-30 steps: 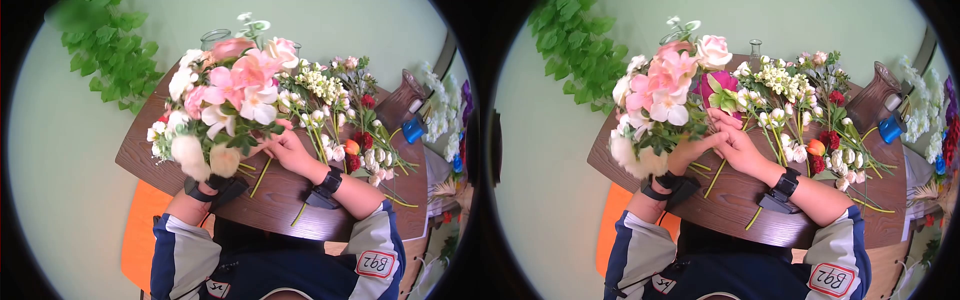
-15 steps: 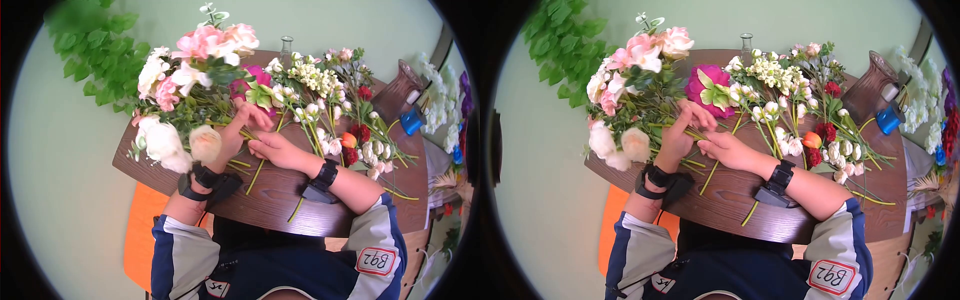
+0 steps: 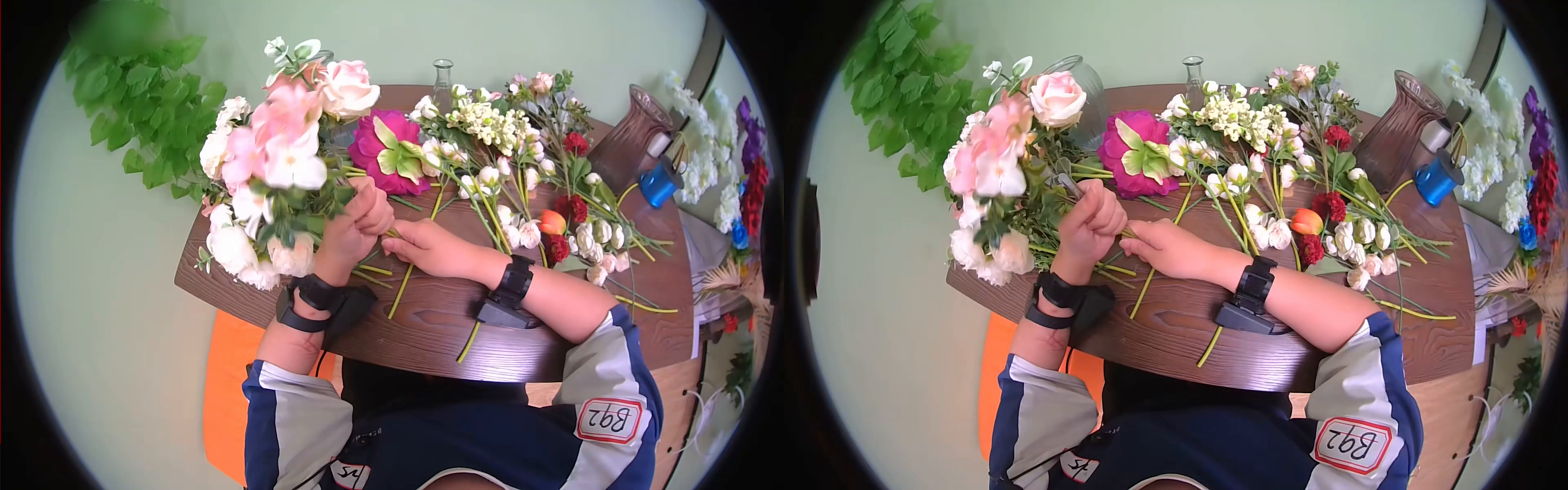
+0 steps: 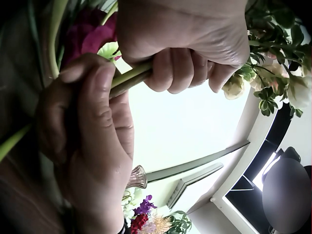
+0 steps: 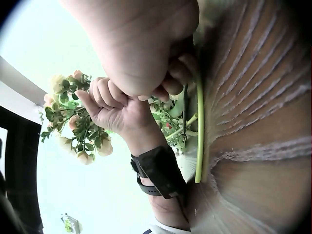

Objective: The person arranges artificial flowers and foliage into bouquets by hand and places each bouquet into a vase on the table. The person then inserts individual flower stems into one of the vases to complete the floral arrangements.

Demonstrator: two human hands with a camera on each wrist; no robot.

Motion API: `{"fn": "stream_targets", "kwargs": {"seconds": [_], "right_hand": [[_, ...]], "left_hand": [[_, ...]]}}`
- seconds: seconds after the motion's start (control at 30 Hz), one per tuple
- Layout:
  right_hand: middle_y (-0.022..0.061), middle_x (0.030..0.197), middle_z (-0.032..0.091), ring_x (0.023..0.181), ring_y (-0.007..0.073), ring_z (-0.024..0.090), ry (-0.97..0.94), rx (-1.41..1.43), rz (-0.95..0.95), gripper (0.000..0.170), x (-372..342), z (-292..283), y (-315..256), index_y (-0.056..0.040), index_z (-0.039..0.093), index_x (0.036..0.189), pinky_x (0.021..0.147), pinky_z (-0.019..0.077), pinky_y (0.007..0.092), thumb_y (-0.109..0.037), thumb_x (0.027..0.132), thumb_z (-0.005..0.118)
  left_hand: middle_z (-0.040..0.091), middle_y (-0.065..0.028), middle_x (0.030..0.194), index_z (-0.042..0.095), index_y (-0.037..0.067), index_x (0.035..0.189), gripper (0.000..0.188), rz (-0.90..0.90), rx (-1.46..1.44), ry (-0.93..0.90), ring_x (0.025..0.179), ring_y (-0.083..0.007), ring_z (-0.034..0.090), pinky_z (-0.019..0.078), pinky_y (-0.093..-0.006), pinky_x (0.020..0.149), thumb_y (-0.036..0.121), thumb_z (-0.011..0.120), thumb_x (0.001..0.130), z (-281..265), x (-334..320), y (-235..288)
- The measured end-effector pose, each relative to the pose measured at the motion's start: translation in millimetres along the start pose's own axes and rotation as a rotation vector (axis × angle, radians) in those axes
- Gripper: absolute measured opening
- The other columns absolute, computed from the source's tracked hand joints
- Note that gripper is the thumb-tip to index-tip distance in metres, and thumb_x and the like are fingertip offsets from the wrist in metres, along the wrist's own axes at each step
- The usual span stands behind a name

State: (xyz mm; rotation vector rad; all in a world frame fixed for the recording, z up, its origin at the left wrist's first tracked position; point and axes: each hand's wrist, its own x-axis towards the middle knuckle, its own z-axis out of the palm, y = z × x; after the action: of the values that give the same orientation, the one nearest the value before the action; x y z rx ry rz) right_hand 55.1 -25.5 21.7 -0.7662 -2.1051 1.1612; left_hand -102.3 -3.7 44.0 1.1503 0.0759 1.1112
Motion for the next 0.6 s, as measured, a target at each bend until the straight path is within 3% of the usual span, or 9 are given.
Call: {"fn": "stream_targets", "kwargs": {"seconds": [0.07, 0.13, 0.17, 0.23, 0.27, 0.33, 0.4, 0.47, 0.6], "right_hand": [[0.0154, 0.067, 0.057, 0.066, 0.0317, 0.058, -0.027, -0.020, 0.042, 0.022, -0.5, 0.1, -1.6, -0.0011, 0.051, 0.083, 0.058, 0.0423, 0.0376, -0.021, 0.091, 0.048], [0.0165, 0.077, 0.056, 0.075, 0.0323, 0.055, 0.300, -0.073, -0.070, 0.017, -1.4, 3.9, -2.3, -0.0006, 0.050, 0.087, 0.064, 0.0414, 0.0378, -0.017, 0.087, 0.052], [0.0165, 0.077, 0.056, 0.075, 0.0323, 0.055, 0.300, -0.074, -0.071, 0.017, -0.8, 0.7, -2.6, -0.0006, 0.050, 0.087, 0.064, 0.0414, 0.0378, -0.017, 0.087, 0.052], [0.0158, 0.087, 0.053, 0.083, 0.0320, 0.050, 0.576, -0.444, -0.258, 0.021, 2.4, -11.5, -6.7, -0.0006, 0.049, 0.091, 0.070, 0.0392, 0.0382, -0.014, 0.080, 0.060], [0.0158, 0.087, 0.053, 0.083, 0.0320, 0.050, 0.575, -0.445, -0.259, 0.021, 3.1, -17.2, -10.6, -0.0006, 0.049, 0.091, 0.070, 0.0392, 0.0382, -0.014, 0.080, 0.060], [0.0139, 0.089, 0.050, 0.085, 0.0312, 0.047, 0.767, -0.836, -0.281, 0.028, 3.8, -29.1, -21.4, -0.0012, 0.049, 0.092, 0.073, 0.0376, 0.0386, -0.011, 0.072, 0.066], [0.0136, 0.093, 0.051, 0.086, 0.0306, 0.048, 0.753, -0.918, -0.232, 0.033, 1.6, -39.6, -24.2, -0.0020, 0.049, 0.092, 0.073, 0.0386, 0.0387, -0.013, 0.068, 0.068], [0.0132, 0.092, 0.052, 0.087, 0.0291, 0.050, 0.547, -1.088, 0.080, 0.033, -2.6, -49.3, -18.0, -0.0027, 0.049, 0.091, 0.074, 0.0408, 0.0375, -0.013, 0.067, 0.069], [0.0181, 0.074, 0.059, 0.069, 0.0365, 0.057, 0.389, -0.879, 0.244, 0.021, -1.4, -59.4, 11.7, -0.0009, 0.050, 0.085, 0.060, 0.0449, 0.0447, -0.018, 0.078, 0.062]], "left_hand": [[0.027, 0.0047, 0.046, 0.032, 0.012, 0.062, 0.036, 0.017, -0.012, 0.001, 0.037, -0.0065, 0.020, 0.0179, -0.0238, 0.039, 0.025, 0.045, 0.093, -0.3, 1.4, 2.2], [0.026, 0.0047, 0.046, 0.032, 0.012, 0.061, 0.036, 0.037, -0.024, 0.002, 0.037, -0.0065, 0.020, 0.0181, -0.0238, 0.039, 0.024, 0.044, 0.093, -2.8, 2.9, 4.5], [0.026, 0.0047, 0.046, 0.032, 0.012, 0.061, 0.036, 0.047, -0.022, 0.026, 0.036, -0.0065, 0.020, 0.0181, -0.0237, 0.038, 0.023, 0.042, 0.094, -5.1, 3.2, 6.3], [0.026, 0.0045, 0.046, 0.033, 0.011, 0.062, 0.035, 0.062, -0.064, 0.047, 0.038, -0.0068, 0.020, 0.0166, -0.0241, 0.040, 0.021, 0.042, 0.094, -9.4, 4.1, 9.7], [0.026, 0.0045, 0.046, 0.033, 0.011, 0.062, 0.035, 0.063, -0.064, 0.047, 0.038, -0.0068, 0.020, 0.0166, -0.0241, 0.040, 0.021, 0.042, 0.094, -9.7, 4.6, 10.6], [0.025, 0.0046, 0.046, 0.033, 0.011, 0.061, 0.036, 0.072, -0.061, 0.062, 0.038, -0.0066, 0.020, 0.0166, -0.0241, 0.039, 0.022, 0.041, 0.094, -9.5, 5.0, 12.6], [0.026, 0.0045, 0.046, 0.033, 0.011, 0.061, 0.036, 0.073, -0.061, 0.053, 0.038, -0.0066, 0.020, 0.0167, -0.0241, 0.040, 0.021, 0.041, 0.094, -10.2, 4.9, 11.8], [0.026, 0.0044, 0.046, 0.033, 0.011, 0.061, 0.036, 0.074, -0.062, 0.041, 0.038, -0.0065, 0.020, 0.0167, -0.0241, 0.040, 0.021, 0.041, 0.094, -10.6, 4.7, 8.7], [0.026, 0.0044, 0.047, 0.031, 0.012, 0.061, 0.035, 0.069, -0.050, 0.010, 0.037, -0.0069, 0.020, 0.0181, -0.0233, 0.038, 0.021, 0.040, 0.094, -13.7, 4.6, 1.9]]}}
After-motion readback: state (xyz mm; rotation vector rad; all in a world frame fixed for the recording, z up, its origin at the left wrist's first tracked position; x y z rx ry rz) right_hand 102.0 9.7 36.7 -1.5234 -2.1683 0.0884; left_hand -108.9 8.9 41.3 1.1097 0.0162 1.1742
